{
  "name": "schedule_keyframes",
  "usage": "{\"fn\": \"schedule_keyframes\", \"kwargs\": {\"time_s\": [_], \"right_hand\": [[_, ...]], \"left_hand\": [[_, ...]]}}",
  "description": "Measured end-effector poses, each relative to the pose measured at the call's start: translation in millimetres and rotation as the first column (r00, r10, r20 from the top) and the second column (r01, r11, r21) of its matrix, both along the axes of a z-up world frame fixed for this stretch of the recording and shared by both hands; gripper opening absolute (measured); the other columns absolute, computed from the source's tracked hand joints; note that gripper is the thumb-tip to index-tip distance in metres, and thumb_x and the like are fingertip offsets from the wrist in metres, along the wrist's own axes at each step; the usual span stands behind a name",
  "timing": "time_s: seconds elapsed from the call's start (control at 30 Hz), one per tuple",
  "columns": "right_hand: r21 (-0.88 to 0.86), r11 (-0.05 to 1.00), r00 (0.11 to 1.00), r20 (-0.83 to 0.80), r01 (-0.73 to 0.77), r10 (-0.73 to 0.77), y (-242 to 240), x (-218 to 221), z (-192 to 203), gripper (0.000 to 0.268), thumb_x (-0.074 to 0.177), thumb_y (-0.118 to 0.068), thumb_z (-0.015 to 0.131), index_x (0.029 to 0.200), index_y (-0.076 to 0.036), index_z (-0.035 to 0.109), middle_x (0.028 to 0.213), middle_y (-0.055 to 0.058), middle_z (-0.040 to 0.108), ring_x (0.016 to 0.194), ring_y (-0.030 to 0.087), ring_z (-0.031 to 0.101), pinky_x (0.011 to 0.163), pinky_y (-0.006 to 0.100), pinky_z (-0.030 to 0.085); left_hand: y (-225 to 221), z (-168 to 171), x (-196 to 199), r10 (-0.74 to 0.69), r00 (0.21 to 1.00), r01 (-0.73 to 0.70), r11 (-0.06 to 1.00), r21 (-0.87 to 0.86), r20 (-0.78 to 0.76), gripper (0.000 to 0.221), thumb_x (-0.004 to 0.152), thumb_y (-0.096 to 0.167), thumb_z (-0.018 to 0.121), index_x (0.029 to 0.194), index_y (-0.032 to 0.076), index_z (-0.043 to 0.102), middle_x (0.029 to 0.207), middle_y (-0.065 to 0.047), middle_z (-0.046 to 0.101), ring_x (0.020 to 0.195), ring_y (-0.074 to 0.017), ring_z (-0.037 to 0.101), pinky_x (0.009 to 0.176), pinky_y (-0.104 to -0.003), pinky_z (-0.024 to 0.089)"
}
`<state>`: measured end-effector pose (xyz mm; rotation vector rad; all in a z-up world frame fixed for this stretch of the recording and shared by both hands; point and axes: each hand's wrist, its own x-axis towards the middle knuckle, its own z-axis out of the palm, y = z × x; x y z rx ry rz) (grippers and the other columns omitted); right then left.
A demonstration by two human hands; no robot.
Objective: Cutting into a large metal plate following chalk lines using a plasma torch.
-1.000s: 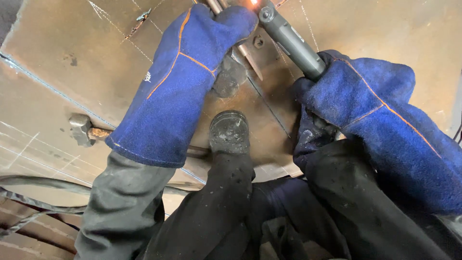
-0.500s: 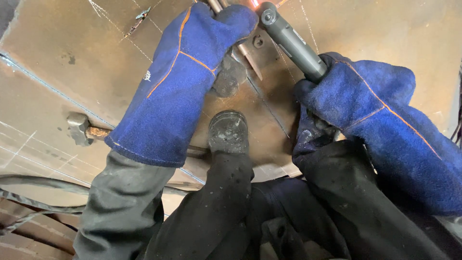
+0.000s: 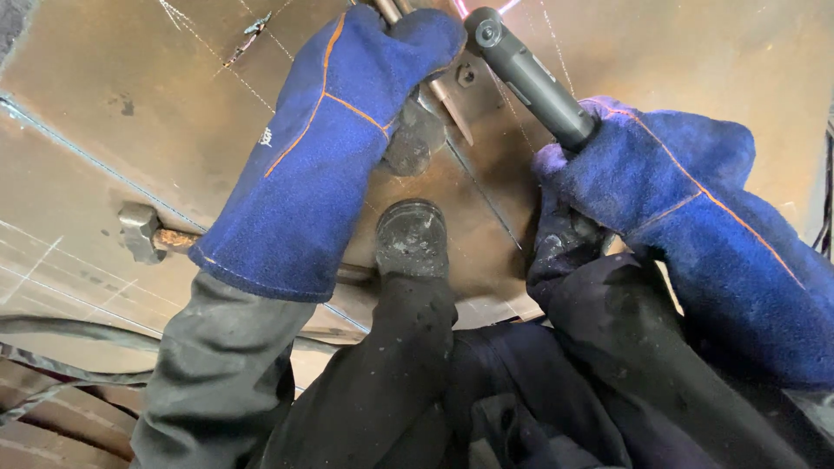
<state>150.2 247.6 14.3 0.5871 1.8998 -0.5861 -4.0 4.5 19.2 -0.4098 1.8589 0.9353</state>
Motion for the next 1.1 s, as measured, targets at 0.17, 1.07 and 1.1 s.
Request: {"fn": "schedule_keyframes", "kwargs": {"time_s": [0.17, 1.07, 1.1], "right_hand": [[0.006, 1.000, 1.000, 0.010, 0.023, -0.023, 19, 20, -7, 0.055, 0.082, -0.043, 0.075, 0.125, -0.010, 0.070, 0.102, 0.017, 0.075, 0.094, 0.032, 0.073, 0.087, 0.044, 0.056], [0.041, 0.996, 0.995, 0.054, 0.077, -0.079, -12, -53, 61, 0.055, 0.077, -0.050, 0.074, 0.126, -0.025, 0.074, 0.103, 0.010, 0.076, 0.095, 0.029, 0.073, 0.091, 0.043, 0.053], [0.042, 0.996, 0.995, 0.053, 0.077, -0.079, -12, -52, 59, 0.055, 0.077, -0.050, 0.074, 0.126, -0.025, 0.074, 0.103, 0.010, 0.076, 0.095, 0.029, 0.073, 0.091, 0.043, 0.053]], "left_hand": [[-2, 25, -1, 0.008, 0.991, 0.002, 0.998, 0.070, -0.131, 0.047, 0.084, 0.052, 0.068, 0.091, 0.006, 0.071, 0.068, -0.005, 0.072, 0.055, -0.0127, 0.075, 0.046, -0.030, 0.059], [-1, 25, -2, 0.104, 0.995, -0.102, 0.979, 0.177, 0.001, 0.038, 0.086, 0.043, 0.071, 0.085, 0.005, 0.077, 0.059, -0.008, 0.069, 0.045, -0.0168, 0.070, 0.039, -0.032, 0.058], [1, 25, -3, 0.104, 0.995, -0.102, 0.979, 0.179, 0.001, 0.038, 0.086, 0.043, 0.071, 0.085, 0.005, 0.077, 0.059, -0.008, 0.069, 0.045, -0.0168, 0.070, 0.039, -0.032, 0.058]]}}
